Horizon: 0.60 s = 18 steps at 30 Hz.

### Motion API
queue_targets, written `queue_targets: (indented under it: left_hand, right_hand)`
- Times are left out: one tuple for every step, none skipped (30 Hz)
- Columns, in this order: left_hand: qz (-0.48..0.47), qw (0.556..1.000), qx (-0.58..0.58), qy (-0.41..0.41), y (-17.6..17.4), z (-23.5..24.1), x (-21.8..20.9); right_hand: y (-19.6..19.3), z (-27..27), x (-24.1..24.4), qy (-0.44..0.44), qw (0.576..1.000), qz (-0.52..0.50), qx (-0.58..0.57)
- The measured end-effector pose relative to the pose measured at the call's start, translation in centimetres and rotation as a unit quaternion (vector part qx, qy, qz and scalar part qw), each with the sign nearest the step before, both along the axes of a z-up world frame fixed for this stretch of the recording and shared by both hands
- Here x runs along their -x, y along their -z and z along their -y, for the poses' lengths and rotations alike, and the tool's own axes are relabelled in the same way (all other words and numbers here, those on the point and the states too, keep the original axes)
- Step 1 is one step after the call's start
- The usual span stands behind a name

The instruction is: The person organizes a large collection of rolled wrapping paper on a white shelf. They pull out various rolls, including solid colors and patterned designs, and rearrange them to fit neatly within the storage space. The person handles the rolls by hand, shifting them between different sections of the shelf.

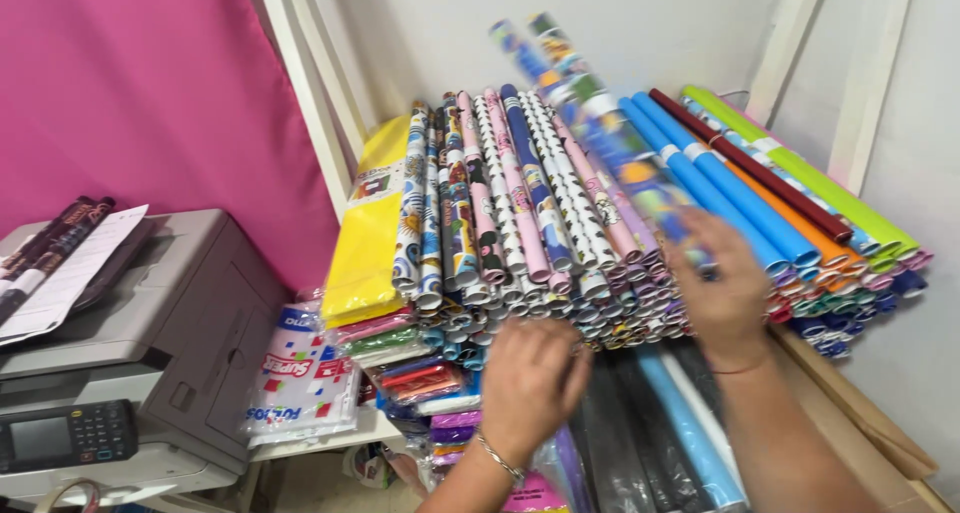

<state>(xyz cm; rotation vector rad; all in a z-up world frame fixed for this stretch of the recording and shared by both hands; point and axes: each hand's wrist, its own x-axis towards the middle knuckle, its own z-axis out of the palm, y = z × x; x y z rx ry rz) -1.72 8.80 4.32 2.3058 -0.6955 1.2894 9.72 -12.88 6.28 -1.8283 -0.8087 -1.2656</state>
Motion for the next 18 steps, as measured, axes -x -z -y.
queue_targets:
  left_hand:
    - [-0.001, 1.0, -0.001, 0.0, -0.3, -1.8, -0.2]
    - [0.021, 0.996, 0.0, -0.091, -0.7, -3.6, -0.5]
    - [0.041, 0.983, 0.0, -0.179, -1.0, -5.4, -0.7]
    - [0.039, 0.983, -0.003, -0.178, -0.8, -7.3, -1.0]
    - [0.005, 0.971, 0.017, -0.239, -0.7, -9.2, -1.3]
    - [-0.028, 0.953, 0.035, -0.298, -0.7, -11.2, -1.7]
    - [-0.03, 0.954, 0.03, -0.296, -1.5, -12.0, -1.9]
    - [-0.138, 0.956, 0.033, -0.257, -2.3, -12.7, -2.1]
    - [-0.245, 0.944, 0.036, -0.216, -3.1, -13.4, -2.4]
    - [-0.248, 0.945, 0.03, -0.214, -2.9, -13.7, -2.5]
    - [-0.243, 0.947, 0.027, -0.209, -2.7, -14.0, -2.7]
    - [-0.239, 0.949, 0.025, -0.204, -2.5, -14.3, -3.0]
    - [-0.242, 0.949, 0.017, -0.199, -3.2, -14.4, -2.8]
    - [-0.23, 0.958, 0.028, -0.17, -3.8, -14.5, -2.6]
    - [-0.218, 0.965, 0.042, -0.14, -4.3, -14.5, -2.3]
    - [-0.222, 0.965, 0.038, -0.137, -4.1, -14.8, -2.8]
    - [-0.228, 0.965, 0.02, -0.13, -4.1, -15.0, -3.3]
    - [-0.234, 0.964, 0.003, -0.124, -4.0, -15.2, -3.9]
  right_hand:
    - [-0.3, -2.2, 0.5, 0.0, 1.0, -0.001, -0.001]
    - [-0.7, -4.4, 0.9, -0.014, 1.0, 0.008, 0.024]
    - [-1.0, -6.7, 1.4, -0.027, 0.998, 0.016, 0.049]
    - [-0.5, -8.6, 1.0, -0.026, 0.999, 0.013, 0.046]
    - [-0.2, -10.6, 0.6, 0.018, 0.989, 0.113, 0.089]
    - [0.2, -12.6, 0.2, 0.062, 0.967, 0.211, 0.13]
    - [0.1, -14.3, 0.8, 0.066, 0.968, 0.207, 0.126]
    - [0.0, -15.9, 1.3, 0.037, 0.979, 0.158, 0.12]
    - [0.0, -17.5, 1.8, 0.008, 0.988, 0.108, 0.112]
    - [0.1, -18.3, 1.9, 0.012, 0.989, 0.105, 0.108]
    - [0.2, -19.0, 2.1, -0.052, 0.993, 0.031, 0.106]
    - [0.4, -19.7, 2.2, -0.117, 0.987, -0.043, 0.101]
    - [0.2, -19.7, 2.1, -0.111, 0.988, -0.047, 0.095]
    - [0.1, -19.7, 1.9, -0.1, 0.991, -0.051, 0.075]
    - [0.0, -19.6, 1.7, -0.09, 0.993, -0.055, 0.058]
    - [0.3, -18.9, 1.6, -0.086, 0.993, -0.06, 0.054]
    - [0.6, -18.1, 1.4, -0.064, 0.996, -0.058, 0.031]
    - [0.8, -17.4, 1.3, -0.043, 0.997, -0.057, 0.008]
